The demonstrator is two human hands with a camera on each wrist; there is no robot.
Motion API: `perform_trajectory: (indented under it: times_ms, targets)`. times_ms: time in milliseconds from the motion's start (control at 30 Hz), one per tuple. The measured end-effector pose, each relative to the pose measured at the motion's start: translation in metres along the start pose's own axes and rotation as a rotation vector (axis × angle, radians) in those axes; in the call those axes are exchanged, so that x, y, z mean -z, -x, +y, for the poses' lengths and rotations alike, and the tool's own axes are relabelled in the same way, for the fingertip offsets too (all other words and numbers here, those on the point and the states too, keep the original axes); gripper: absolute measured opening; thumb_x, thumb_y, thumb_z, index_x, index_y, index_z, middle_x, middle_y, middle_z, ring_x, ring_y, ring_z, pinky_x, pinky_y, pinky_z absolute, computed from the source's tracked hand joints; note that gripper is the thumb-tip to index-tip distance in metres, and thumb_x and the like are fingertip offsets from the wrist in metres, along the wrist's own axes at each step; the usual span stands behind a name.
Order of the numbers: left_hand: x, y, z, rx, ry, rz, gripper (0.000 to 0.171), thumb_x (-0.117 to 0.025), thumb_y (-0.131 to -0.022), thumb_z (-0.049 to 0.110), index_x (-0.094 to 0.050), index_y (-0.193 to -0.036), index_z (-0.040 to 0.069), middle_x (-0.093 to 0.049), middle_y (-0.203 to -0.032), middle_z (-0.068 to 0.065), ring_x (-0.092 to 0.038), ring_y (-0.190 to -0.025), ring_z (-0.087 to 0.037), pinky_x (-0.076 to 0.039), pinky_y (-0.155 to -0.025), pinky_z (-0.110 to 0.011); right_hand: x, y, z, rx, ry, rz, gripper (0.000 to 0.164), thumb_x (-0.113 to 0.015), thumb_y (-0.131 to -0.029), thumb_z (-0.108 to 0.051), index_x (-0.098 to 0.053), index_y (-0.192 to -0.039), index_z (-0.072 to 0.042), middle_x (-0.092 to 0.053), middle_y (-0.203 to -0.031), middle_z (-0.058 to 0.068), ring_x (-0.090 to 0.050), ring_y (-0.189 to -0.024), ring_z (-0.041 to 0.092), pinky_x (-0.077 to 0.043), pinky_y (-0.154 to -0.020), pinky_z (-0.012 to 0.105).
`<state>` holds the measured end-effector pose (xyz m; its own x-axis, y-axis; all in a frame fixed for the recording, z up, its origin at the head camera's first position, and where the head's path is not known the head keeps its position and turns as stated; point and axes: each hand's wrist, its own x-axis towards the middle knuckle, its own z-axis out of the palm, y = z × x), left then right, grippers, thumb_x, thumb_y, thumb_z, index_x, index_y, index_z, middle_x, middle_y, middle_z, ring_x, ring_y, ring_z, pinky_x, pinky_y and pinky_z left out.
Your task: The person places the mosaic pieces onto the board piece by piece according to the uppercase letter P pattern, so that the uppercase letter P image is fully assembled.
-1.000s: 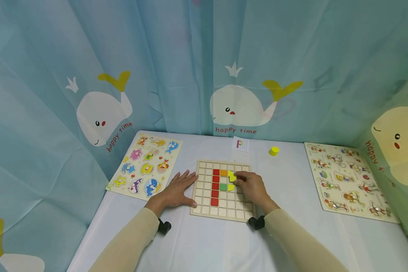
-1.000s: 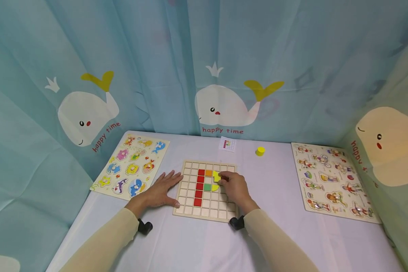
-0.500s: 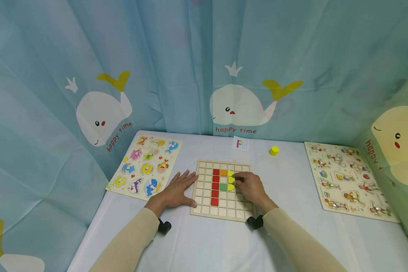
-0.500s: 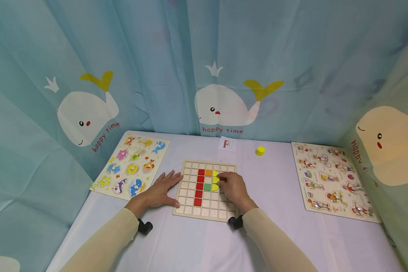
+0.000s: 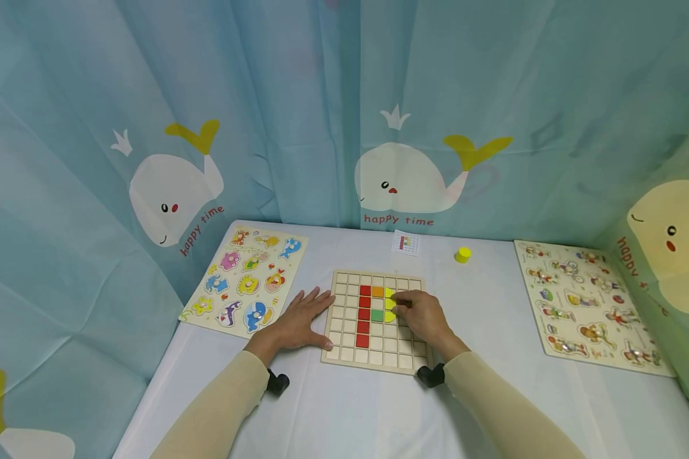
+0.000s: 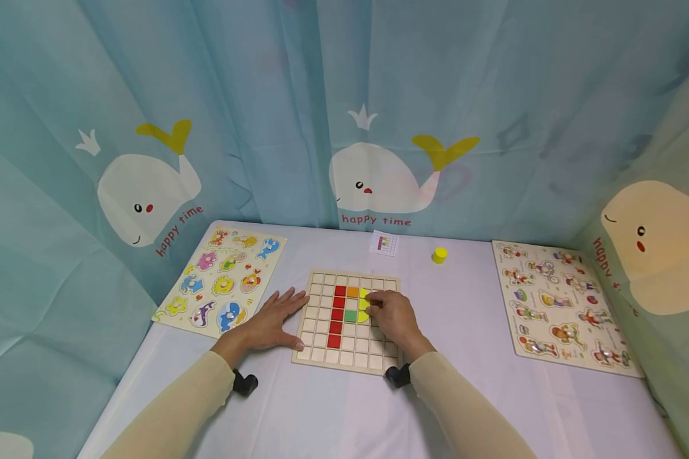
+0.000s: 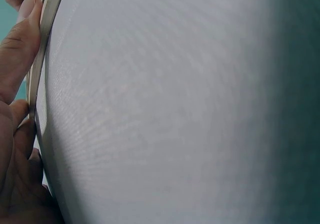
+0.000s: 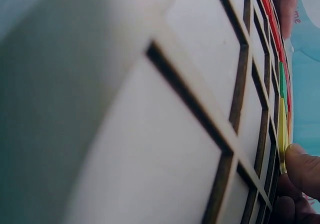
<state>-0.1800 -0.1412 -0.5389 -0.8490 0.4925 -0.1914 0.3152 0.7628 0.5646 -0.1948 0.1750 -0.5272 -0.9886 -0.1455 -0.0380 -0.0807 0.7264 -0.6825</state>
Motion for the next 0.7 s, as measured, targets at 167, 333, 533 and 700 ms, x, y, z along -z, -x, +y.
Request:
perform_trajectory:
  times_ms: [167, 333, 533, 700]
  targets:
    - [0.0, -0.001, 0.001, 0.003, -0.004, -0.006, 0.112, -0.089, -0.078, 0.053, -0.031, -0.168, 0.019, -0.023, -0.176, 0.002, -0.007, -0.166, -0.023, 0.001, -0.136, -0.042, 0.001, 0.001, 0.001, -0.006, -0.003, 0.009, 0.028, -0.074, -0.097, -0.008, -0.076, -0.124, -0.001, -0.077, -0.117, 0.016, -0.07, -0.106, 0.029, -0.062, -0.092, 0.048]
    - [0.001, -0.002, 0.001, -0.001, 0.002, -0.006, 0.112, -0.089, -0.078, 0.053, -0.032, -0.168, 0.018, -0.024, -0.176, 0.0, -0.008, -0.166, -0.025, 0.0, -0.137, -0.045, 0.002, 0.002, 0.001, -0.018, -0.032, 0.025, 0.031, -0.074, -0.098, -0.012, -0.075, -0.127, -0.001, -0.076, -0.117, 0.016, -0.069, -0.104, 0.028, -0.062, -0.09, 0.047]
    - [0.003, -0.003, 0.0, 0.018, -0.015, -0.026, 0.112, -0.089, -0.079, 0.053, -0.03, -0.168, 0.021, -0.021, -0.177, 0.003, -0.006, -0.166, -0.022, 0.001, -0.137, -0.042, 0.004, 0.004, 0.002, -0.057, -0.095, 0.064, 0.036, -0.069, -0.103, -0.02, -0.071, -0.134, -0.003, -0.073, -0.118, 0.016, -0.066, -0.103, 0.028, -0.06, -0.083, 0.038]
    - [0.006, -0.002, 0.001, 0.038, -0.016, -0.046, 0.112, -0.088, -0.08, 0.053, -0.028, -0.169, 0.023, -0.019, -0.177, 0.005, -0.004, -0.166, -0.02, 0.001, -0.137, -0.042, 0.014, 0.011, 0.004, -0.082, -0.1, 0.111, 0.041, -0.065, -0.106, -0.027, -0.067, -0.139, -0.003, -0.071, -0.121, 0.017, -0.064, -0.104, 0.03, -0.058, -0.083, 0.038]
